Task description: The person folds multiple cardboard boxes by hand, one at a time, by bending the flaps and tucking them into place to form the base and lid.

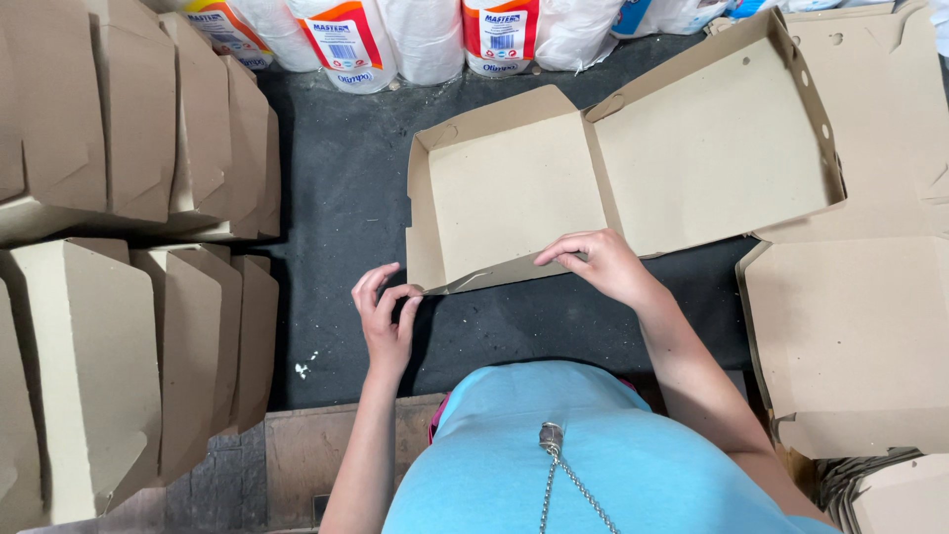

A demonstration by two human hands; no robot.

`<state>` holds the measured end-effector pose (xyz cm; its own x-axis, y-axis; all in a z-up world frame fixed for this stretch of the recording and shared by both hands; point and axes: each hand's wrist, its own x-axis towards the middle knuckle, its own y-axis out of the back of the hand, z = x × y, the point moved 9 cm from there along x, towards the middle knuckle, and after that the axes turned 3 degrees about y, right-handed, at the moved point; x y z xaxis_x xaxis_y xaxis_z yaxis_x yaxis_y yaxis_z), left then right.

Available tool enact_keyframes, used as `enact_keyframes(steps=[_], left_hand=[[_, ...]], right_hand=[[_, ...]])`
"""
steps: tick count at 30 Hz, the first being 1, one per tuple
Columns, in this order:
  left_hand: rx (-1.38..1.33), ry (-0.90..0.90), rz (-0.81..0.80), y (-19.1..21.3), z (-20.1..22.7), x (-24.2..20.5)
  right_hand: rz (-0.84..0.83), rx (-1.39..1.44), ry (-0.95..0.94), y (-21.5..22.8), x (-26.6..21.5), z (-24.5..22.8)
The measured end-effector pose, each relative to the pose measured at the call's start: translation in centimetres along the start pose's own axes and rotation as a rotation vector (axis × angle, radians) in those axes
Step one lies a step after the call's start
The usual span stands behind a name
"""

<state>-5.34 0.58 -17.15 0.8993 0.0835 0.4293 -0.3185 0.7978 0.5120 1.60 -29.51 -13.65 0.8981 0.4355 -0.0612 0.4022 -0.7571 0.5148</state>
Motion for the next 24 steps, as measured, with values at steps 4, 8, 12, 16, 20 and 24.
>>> enact_keyframes(steps=[4,8,12,16,20,24], left_hand=[[-0.131,0.082,0.026,0.3,-0.6,-0.1],[-0.097,0.116,0.02,-0.4,0.2,0.5],[0.014,0.101,0.024,-2.0,1.0,1.1],[0.154,0.018,-0.011,-3.6,3.4,2.0],[0.281,-0.066,-0.066,-4.6,4.7,2.6],[0.16,-0.05,-0.018,-5.1,4.2,2.4]], right_hand=[[-0.001,0.078,-0.004,-0.3,0.1,1.2],[-0.031,0.029,-0.008,-0.6,0.4,0.5],[-0.051,-0.01,0.02,-0.9,0.4,-0.5],[-0.084,-0.039,0.038,-1.0,0.5,-1.7],[-0.085,-0.1,0.053,-1.0,0.5,-2.4],[-0.049,-0.09,0.093,-1.0,0.5,-1.7]])
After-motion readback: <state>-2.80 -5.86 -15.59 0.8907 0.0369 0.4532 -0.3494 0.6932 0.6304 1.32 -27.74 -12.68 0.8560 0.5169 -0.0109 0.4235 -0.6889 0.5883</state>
